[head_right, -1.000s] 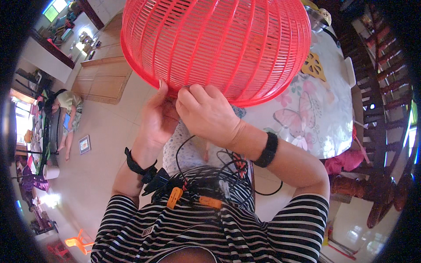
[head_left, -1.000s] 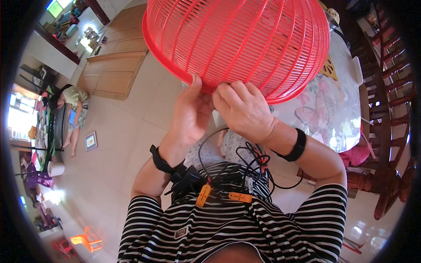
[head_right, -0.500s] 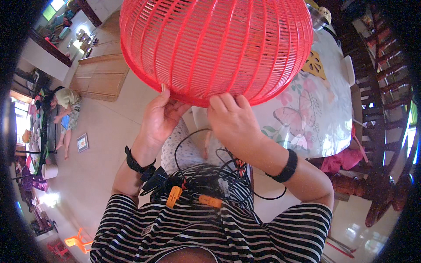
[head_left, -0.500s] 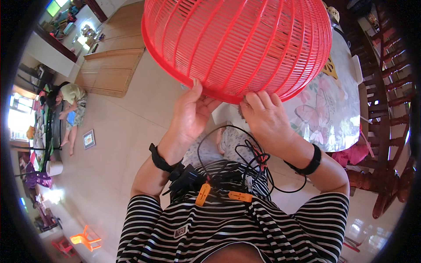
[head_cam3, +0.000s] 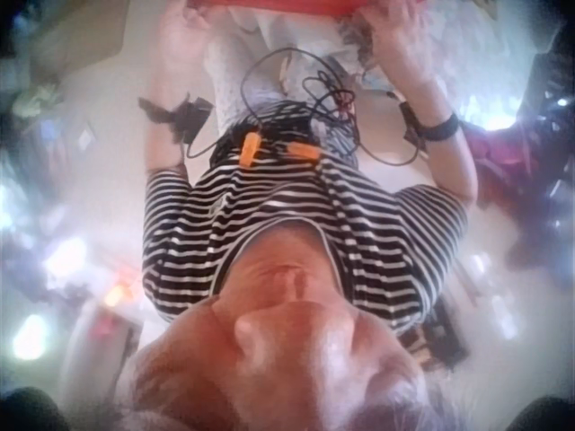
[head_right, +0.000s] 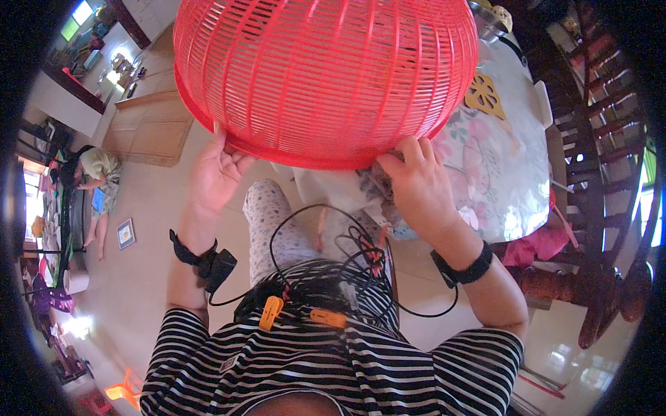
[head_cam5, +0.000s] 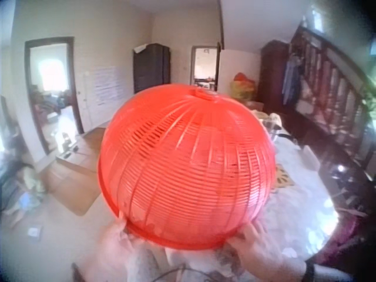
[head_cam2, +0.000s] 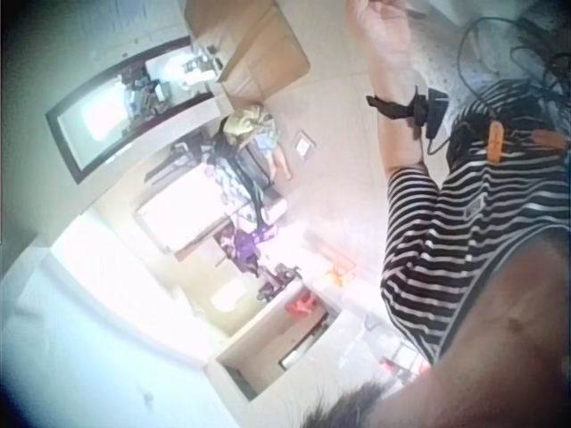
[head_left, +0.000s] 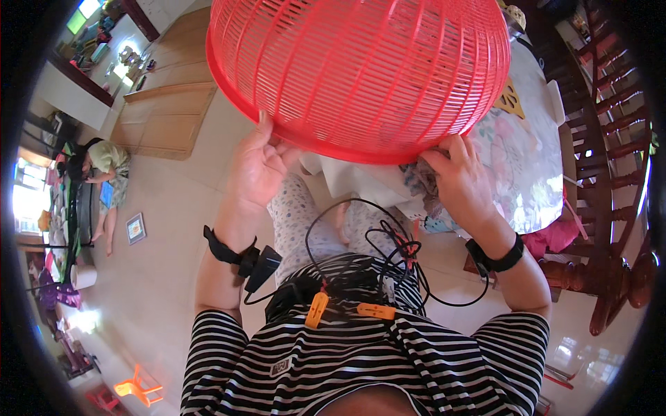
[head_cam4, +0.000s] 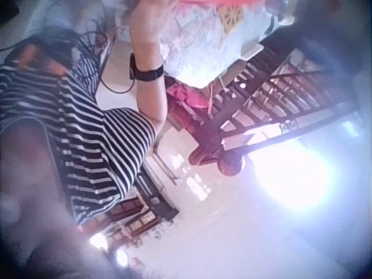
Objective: The person wipes a red plastic food cover with a cloth, rotating it to clean multiple sides. The person also wipes the table surface and briefly lifts a pink food cover before returning to the red one.
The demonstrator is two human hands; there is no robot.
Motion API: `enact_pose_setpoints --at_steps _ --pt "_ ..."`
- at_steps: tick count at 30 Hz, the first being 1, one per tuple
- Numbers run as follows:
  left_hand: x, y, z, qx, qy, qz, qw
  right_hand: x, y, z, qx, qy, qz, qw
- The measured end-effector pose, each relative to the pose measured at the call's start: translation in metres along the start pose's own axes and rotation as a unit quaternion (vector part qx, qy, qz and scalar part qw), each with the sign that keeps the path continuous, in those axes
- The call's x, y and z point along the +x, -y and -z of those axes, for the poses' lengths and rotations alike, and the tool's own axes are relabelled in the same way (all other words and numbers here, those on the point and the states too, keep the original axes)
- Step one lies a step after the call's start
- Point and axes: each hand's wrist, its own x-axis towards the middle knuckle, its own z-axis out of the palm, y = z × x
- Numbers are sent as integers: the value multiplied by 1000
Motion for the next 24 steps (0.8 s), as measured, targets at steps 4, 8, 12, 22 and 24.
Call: enact_pose_setpoints --at_steps 4,8,12,22,24 --pt "6 13 -11 5 -27 -45 999 0 -5 -12 37 -18 -8 999" --pt "-14 48 -24 7 19 66 998 5 5 -14 51 -18 -22 998" --pt "-19 52 -38 49 21 30 998 0 15 -2 65 34 -33 997" --pt "-16 5 3 108 -11 -30 994 -2 -22 -4 19 36 -74 996" --pt "-15 -4 15 111 -20 -50 992 3 -20 -2 10 52 -69 996"
